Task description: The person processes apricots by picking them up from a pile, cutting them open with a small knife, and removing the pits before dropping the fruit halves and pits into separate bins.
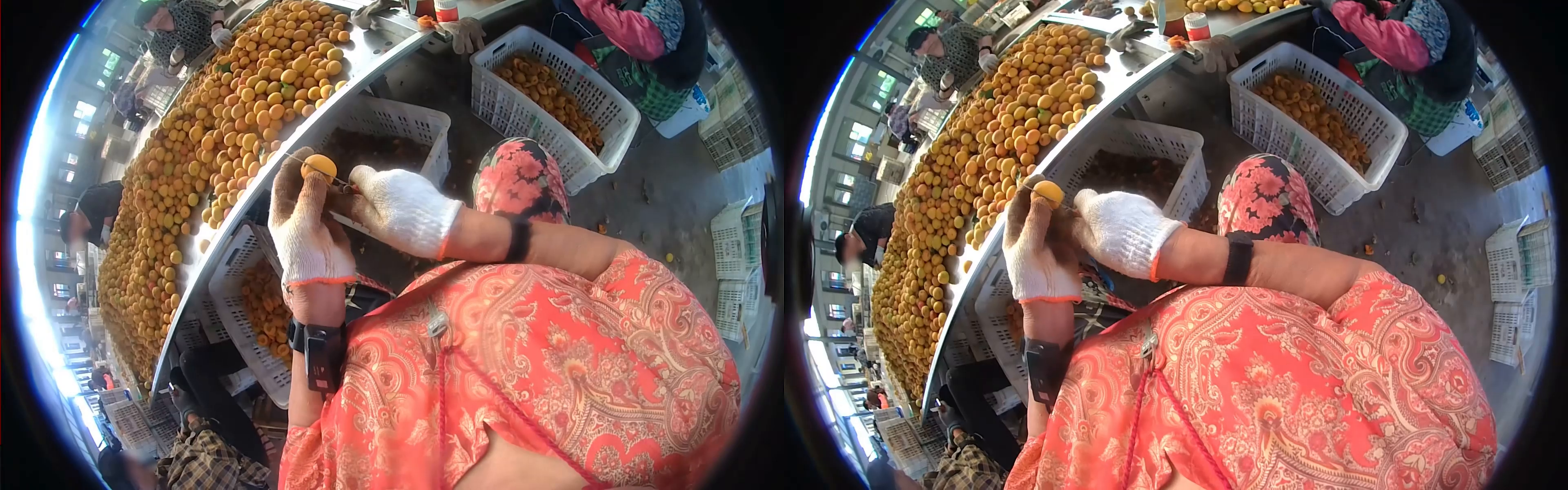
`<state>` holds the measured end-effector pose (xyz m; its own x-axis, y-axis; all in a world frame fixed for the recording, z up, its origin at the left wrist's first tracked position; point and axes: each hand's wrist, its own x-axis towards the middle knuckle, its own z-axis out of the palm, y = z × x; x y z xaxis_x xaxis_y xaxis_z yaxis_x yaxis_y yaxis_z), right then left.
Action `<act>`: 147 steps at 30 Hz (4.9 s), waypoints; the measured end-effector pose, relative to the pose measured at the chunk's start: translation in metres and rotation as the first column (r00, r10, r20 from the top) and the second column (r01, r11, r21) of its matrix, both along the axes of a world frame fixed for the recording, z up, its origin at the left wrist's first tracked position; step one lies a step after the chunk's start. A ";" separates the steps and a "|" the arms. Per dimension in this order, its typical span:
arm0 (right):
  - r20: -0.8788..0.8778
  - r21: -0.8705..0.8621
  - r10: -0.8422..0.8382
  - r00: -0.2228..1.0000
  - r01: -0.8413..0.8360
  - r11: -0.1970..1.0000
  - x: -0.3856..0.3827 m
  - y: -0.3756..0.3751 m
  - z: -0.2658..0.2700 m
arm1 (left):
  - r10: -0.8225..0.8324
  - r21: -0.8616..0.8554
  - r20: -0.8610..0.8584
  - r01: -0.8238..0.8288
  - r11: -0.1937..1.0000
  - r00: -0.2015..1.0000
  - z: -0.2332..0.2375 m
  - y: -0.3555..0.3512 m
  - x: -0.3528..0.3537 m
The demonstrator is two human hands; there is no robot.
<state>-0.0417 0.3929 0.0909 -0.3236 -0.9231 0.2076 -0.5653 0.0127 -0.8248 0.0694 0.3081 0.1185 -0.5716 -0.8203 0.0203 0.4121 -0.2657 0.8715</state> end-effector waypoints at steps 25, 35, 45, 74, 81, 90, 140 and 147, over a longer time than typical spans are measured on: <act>-0.049 -0.039 -0.038 0.998 0.036 0.999 0.001 0.007 0.002 | 0.072 -0.134 -0.010 -0.072 0.988 0.997 -0.010 0.002 -0.003; -0.006 0.016 -0.020 1.000 0.020 1.000 0.000 0.001 -0.005 | 0.099 0.077 -0.036 -0.096 0.992 0.994 -0.014 0.006 -0.009; 0.120 -0.018 -0.021 0.993 0.024 1.000 -0.001 0.007 -0.003 | 0.275 -0.466 0.375 -0.077 0.881 0.885 -0.033 -0.007 -0.010; 0.128 -0.001 -0.069 0.989 0.069 0.998 -0.004 0.007 0.002 | -0.015 0.100 0.197 -0.004 0.995 0.980 -0.024 -0.001 -0.018; 0.103 -0.027 -0.058 0.993 0.061 0.998 -0.001 0.002 -0.012 | -0.019 0.061 0.166 0.009 0.998 0.986 -0.030 -0.004 -0.018; -0.018 -0.068 -0.085 0.996 0.084 0.994 -0.003 0.004 -0.014 | 0.029 0.183 0.177 -0.062 0.981 0.984 -0.032 -0.006 -0.018; -0.392 -0.474 -0.207 0.896 -0.004 0.881 0.021 0.012 0.056 | -0.052 0.561 -0.141 0.123 0.819 0.989 0.016 0.068 0.008; -0.483 -0.544 -0.083 0.872 -0.224 0.809 0.011 0.008 0.044 | -0.165 0.617 0.055 0.096 0.781 0.985 -0.009 0.050 0.019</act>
<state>-0.0302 0.4012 0.1344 0.0153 -0.5988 0.8008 -0.8549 -0.4232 -0.3001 0.0882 0.3576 0.1092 -0.6446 -0.5585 -0.5220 0.2542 -0.8006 0.5427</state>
